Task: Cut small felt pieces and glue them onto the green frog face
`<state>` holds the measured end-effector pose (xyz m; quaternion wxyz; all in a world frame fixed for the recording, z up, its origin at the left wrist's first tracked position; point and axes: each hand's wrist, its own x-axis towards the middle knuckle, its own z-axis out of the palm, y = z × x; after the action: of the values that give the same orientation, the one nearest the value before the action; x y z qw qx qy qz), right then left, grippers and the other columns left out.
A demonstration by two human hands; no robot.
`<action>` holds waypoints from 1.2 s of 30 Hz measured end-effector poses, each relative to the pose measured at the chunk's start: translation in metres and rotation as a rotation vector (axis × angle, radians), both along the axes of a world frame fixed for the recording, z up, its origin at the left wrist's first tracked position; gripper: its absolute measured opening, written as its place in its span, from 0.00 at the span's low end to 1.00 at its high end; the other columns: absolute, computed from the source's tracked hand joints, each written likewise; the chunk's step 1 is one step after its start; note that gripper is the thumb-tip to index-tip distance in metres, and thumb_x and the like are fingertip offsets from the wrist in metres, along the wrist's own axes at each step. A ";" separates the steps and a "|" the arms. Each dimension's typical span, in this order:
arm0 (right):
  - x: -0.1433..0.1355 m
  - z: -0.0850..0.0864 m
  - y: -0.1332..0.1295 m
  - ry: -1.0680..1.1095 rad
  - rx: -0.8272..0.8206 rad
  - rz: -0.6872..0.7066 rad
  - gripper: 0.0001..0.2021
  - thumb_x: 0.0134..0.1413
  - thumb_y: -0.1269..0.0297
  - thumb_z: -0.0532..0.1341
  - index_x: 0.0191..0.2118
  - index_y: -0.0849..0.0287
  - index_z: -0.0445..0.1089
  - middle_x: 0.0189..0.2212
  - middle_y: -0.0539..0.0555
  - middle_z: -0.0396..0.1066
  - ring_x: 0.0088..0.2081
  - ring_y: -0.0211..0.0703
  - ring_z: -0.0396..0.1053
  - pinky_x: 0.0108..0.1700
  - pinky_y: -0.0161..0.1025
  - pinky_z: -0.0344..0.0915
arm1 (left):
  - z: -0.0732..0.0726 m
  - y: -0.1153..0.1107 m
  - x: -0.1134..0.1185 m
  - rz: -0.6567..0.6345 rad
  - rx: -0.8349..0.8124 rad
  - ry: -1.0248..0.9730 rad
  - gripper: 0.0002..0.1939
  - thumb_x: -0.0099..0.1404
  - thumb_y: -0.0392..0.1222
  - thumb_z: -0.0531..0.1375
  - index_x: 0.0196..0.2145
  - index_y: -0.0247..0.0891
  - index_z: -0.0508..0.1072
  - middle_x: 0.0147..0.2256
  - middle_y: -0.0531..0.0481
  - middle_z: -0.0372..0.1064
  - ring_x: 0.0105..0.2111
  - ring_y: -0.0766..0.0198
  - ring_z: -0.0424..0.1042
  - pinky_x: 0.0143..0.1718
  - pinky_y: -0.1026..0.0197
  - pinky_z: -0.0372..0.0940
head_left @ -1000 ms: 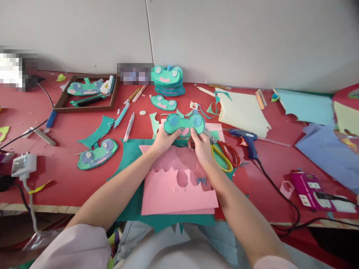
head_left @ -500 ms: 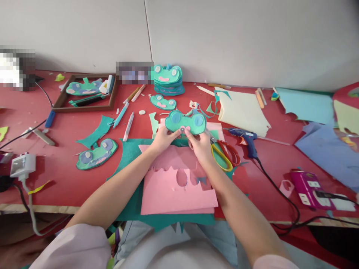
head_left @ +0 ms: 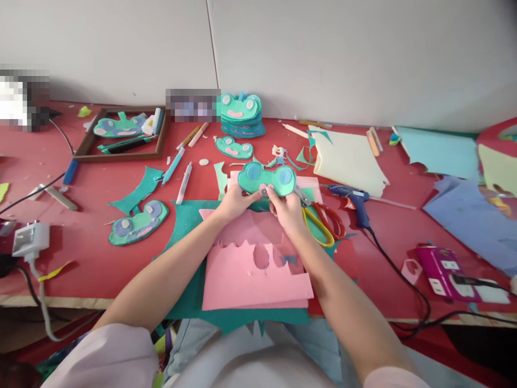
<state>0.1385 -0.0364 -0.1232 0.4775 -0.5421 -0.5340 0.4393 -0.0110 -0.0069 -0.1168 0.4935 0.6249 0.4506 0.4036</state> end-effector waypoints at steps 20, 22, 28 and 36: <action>0.000 -0.005 0.001 0.060 0.002 -0.029 0.20 0.52 0.49 0.60 0.19 0.55 0.58 0.10 0.44 0.56 0.14 0.33 0.55 0.18 0.34 0.52 | -0.003 -0.001 0.001 0.155 -0.036 0.014 0.13 0.55 0.48 0.62 0.29 0.34 0.73 0.28 0.49 0.75 0.29 0.63 0.72 0.33 0.63 0.69; -0.002 -0.002 0.001 0.101 -0.005 -0.049 0.19 0.51 0.50 0.61 0.20 0.56 0.58 0.10 0.44 0.56 0.14 0.33 0.55 0.17 0.34 0.52 | -0.004 -0.001 0.001 0.159 -0.024 0.002 0.12 0.56 0.47 0.61 0.31 0.34 0.74 0.30 0.49 0.75 0.29 0.64 0.72 0.33 0.63 0.69; -0.001 0.006 -0.001 0.145 0.009 -0.113 0.16 0.56 0.49 0.56 0.27 0.55 0.59 0.13 0.42 0.55 0.13 0.32 0.55 0.15 0.32 0.52 | -0.004 0.000 0.002 0.166 -0.073 0.038 0.11 0.54 0.46 0.63 0.29 0.35 0.74 0.26 0.50 0.74 0.29 0.63 0.72 0.32 0.62 0.69; 0.006 -0.007 0.005 0.039 0.029 -0.218 0.16 0.53 0.48 0.59 0.28 0.55 0.58 0.19 0.44 0.55 0.17 0.31 0.56 0.15 0.30 0.55 | 0.000 -0.004 0.001 0.137 -0.113 -0.013 0.12 0.53 0.46 0.65 0.32 0.35 0.76 0.32 0.50 0.76 0.34 0.61 0.73 0.36 0.63 0.68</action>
<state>0.1449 -0.0318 -0.1302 0.5407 -0.5814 -0.4684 0.3875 -0.0098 -0.0107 -0.1171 0.5023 0.5611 0.5111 0.4142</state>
